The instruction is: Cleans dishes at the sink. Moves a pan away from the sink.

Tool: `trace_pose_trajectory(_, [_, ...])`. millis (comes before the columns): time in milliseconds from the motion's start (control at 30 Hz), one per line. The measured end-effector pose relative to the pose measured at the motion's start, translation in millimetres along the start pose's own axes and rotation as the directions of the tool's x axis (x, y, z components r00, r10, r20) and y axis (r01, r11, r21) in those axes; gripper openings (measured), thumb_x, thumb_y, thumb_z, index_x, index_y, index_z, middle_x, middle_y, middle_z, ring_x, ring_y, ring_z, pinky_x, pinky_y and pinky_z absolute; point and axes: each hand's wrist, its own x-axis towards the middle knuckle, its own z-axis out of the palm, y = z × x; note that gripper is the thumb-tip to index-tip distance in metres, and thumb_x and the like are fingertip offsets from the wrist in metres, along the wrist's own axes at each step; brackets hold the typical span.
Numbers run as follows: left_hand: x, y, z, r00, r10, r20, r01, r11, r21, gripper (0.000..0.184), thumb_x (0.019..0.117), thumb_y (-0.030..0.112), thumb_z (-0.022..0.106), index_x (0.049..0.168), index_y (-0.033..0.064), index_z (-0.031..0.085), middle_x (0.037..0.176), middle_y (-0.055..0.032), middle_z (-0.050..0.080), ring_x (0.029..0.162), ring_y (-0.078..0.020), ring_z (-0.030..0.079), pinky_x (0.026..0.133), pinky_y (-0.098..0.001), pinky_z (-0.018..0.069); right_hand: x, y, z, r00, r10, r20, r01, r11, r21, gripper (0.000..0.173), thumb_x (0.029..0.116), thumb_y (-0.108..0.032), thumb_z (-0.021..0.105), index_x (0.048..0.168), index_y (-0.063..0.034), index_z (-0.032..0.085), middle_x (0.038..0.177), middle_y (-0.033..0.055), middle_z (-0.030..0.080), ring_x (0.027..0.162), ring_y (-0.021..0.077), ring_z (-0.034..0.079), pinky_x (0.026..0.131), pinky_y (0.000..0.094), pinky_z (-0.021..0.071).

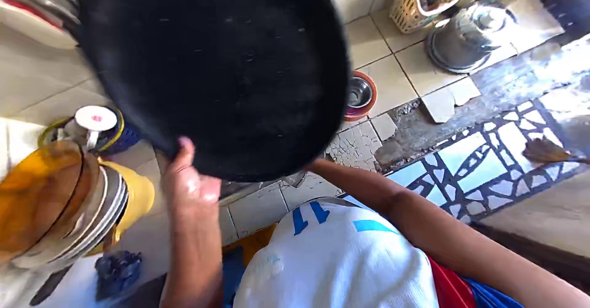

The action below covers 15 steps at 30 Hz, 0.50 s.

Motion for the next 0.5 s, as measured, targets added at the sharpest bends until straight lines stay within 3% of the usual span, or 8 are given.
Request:
trace_pose_trajectory(67, [-2.0,-28.3,54.4,0.975,-0.189,0.12,0.186,0.982,0.035,0.037,0.1076,0.02,0.051,0.143,0.0144,0.043,0.126,-0.0087,0.064,0.116,-0.0233,0.065,0.096,-0.0498,0.0572,-2.0,17.6,1.0,0.984,-0.178,0.025,0.18,0.971,-0.156,0.058,0.0963,-0.035,0.071,0.138,0.0033,0.058,0.134,0.022,0.064,0.128,0.0259,0.06,0.113,0.0448,0.0435])
trace_pose_trajectory(133, [-15.9,-66.2,109.3,0.896,-0.382,0.227,0.359,0.923,0.137,0.047,0.1061,0.025,0.056,0.149,0.016,0.04,0.132,-0.0094,0.062,0.12,-0.0238,0.063,0.099,-0.0504,0.0561,-9.5,25.7,7.0,0.951,-0.295,-0.091,0.27,0.937,-0.219,0.064,0.0894,-0.038,0.078,0.133,0.0047,0.06,0.117,0.0229,0.069,0.11,0.0314,0.066,0.101,0.0519,0.0512])
trace_pose_trajectory(233, [-51.0,-140.9,191.3,0.728,-0.626,0.279,0.586,0.78,0.219,0.04,0.1052,0.024,0.057,0.141,0.0089,0.049,0.123,-0.0143,0.066,0.111,-0.027,0.067,0.091,-0.0511,0.0582,-15.2,70.9,22.5,0.709,-0.677,-0.2,0.519,0.692,-0.501,0.048,0.0952,-0.042,0.065,0.104,0.0036,0.074,0.094,0.0217,0.074,0.089,0.0334,0.073,0.082,0.0517,0.0572])
trace_pose_trajectory(267, [-65.2,-166.7,213.1,0.67,-0.679,0.298,0.625,0.734,0.267,0.039,0.1063,0.024,0.055,0.141,0.0069,0.049,0.124,-0.016,0.065,0.111,-0.0278,0.066,0.092,-0.0509,0.0571,-42.6,32.6,10.3,0.955,-0.298,-0.003,0.258,0.833,-0.489,0.043,0.1041,-0.032,0.059,0.126,0.0037,0.066,0.124,0.0247,0.068,0.12,0.0353,0.064,0.107,0.0524,0.0458])
trace_pose_trajectory(333, [-90.4,-217.8,248.8,0.594,-0.749,0.295,0.642,0.662,0.387,0.041,0.1083,0.025,0.052,0.143,0.0054,0.048,0.133,-0.0185,0.06,0.12,-0.0298,0.06,0.098,-0.0518,0.0532,-36.9,-2.4,19.8,0.981,0.182,-0.069,-0.192,0.966,-0.175,0.035,0.1053,-0.005,0.052,0.138,0.0074,0.058,0.143,0.0208,0.06,0.133,0.0249,0.055,0.116,0.0369,0.0352])
trace_pose_trajectory(433, [-111.2,-291.9,280.5,0.561,-0.804,0.199,0.606,0.562,0.563,0.046,0.1094,0.033,0.049,0.146,0.0057,0.048,0.146,-0.0209,0.052,0.135,-0.0341,0.05,0.107,-0.0568,0.0449,39.0,115.6,61.6,0.878,-0.292,-0.378,0.432,0.824,0.367,0.04,0.1092,-0.009,0.039,0.123,0.0263,0.051,0.107,0.0354,0.064,0.087,0.0187,0.065,0.075,0.0218,0.0513])
trace_pose_trajectory(467, [-113.0,-312.0,284.6,0.572,-0.801,0.178,0.588,0.551,0.592,0.048,0.1094,0.036,0.048,0.146,0.0044,0.048,0.147,-0.0218,0.05,0.137,-0.0354,0.048,0.108,-0.0577,0.0434,41.4,88.0,65.5,0.935,0.079,-0.347,0.152,0.793,0.589,0.04,0.1113,-0.013,0.039,0.133,0.0188,0.05,0.117,0.0316,0.063,0.09,0.0188,0.061,0.081,0.0257,0.048])
trace_pose_trajectory(500, [-114.4,-326.2,285.4,0.593,-0.785,0.18,0.553,0.559,0.617,0.05,0.1102,0.037,0.046,0.146,0.0016,0.047,0.147,-0.0238,0.049,0.137,-0.037,0.047,0.108,-0.0575,0.0426,49.0,68.7,76.5,0.859,0.305,-0.41,0.08,0.712,0.697,0.036,0.1094,-0.009,0.043,0.131,0.0184,0.053,0.119,0.0327,0.063,0.092,0.0215,0.061,0.086,0.0272,0.0458])
